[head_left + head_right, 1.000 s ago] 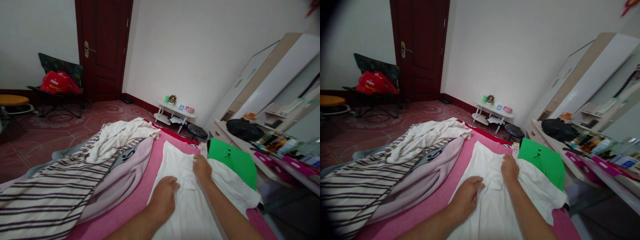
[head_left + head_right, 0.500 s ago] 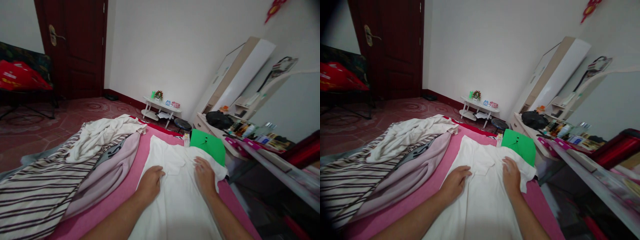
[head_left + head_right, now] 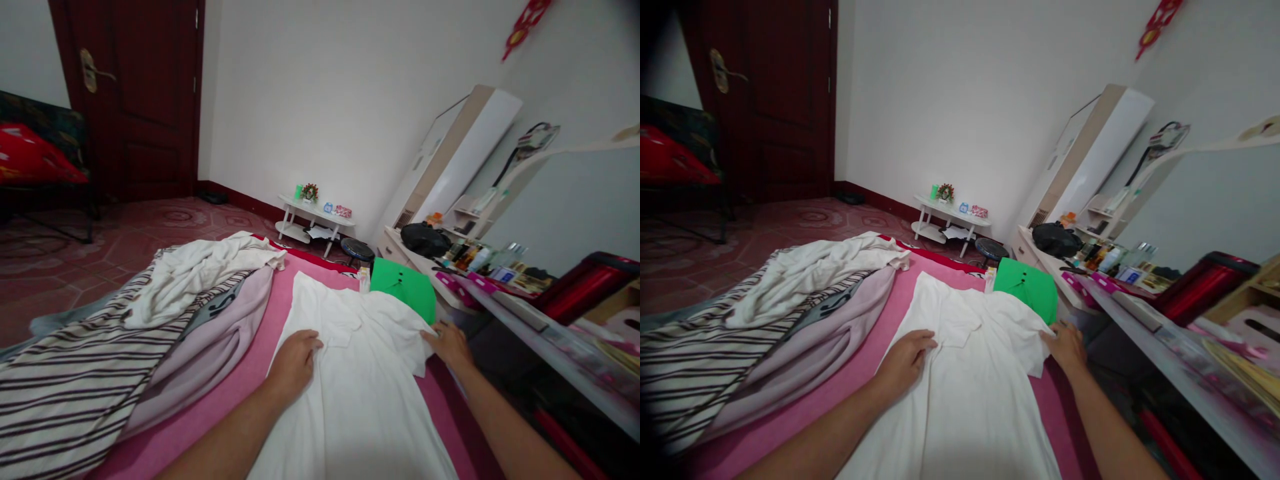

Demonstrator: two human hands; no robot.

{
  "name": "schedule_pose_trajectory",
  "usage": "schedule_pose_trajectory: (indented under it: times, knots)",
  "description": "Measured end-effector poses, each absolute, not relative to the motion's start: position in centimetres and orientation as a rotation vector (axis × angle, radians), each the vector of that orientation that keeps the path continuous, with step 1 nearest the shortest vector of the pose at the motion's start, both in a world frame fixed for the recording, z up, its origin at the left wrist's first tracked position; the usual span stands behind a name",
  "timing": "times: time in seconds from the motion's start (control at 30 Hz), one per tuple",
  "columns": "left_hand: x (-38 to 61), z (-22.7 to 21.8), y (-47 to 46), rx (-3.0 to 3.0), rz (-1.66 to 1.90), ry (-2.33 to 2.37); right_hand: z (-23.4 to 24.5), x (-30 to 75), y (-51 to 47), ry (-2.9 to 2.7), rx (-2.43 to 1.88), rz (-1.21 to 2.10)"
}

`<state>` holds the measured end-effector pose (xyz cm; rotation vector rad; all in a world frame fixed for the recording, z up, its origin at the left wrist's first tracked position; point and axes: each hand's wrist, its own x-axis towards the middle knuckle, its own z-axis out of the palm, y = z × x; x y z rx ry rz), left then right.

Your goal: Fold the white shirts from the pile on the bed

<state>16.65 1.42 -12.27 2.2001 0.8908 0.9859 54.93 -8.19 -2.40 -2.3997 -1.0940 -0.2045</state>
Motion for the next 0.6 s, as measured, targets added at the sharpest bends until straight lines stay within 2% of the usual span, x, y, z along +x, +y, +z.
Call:
schedule_pose_trajectory:
  times: [0.17, 0.33, 0.4, 0.47, 0.6]
  knots:
    - [16.6, -12.1, 1.5, 2.202, 0.973, 0.888, 4.3, 50.4, -5.4, -0.772, -2.176, 0.104]
    - [16.3, -12.1, 1.8, 2.131, 1.012, 0.819, 8.3, 41.3, -3.8, -1.046, -1.820, 0.420]
    - [16.1, -12.0, 1.9, 2.061, 1.043, 0.810, 8.9, 37.5, -5.1, -1.344, -1.495, 0.700]
    - [15.9, -12.0, 2.1, 2.004, 1.074, 0.812, 8.7, 34.6, -7.6, -1.481, -1.413, 0.815]
    - [15.9, -12.2, 2.5, 1.927, 1.119, 0.804, 5.5, 33.4, -14.7, -1.501, -1.672, 0.784]
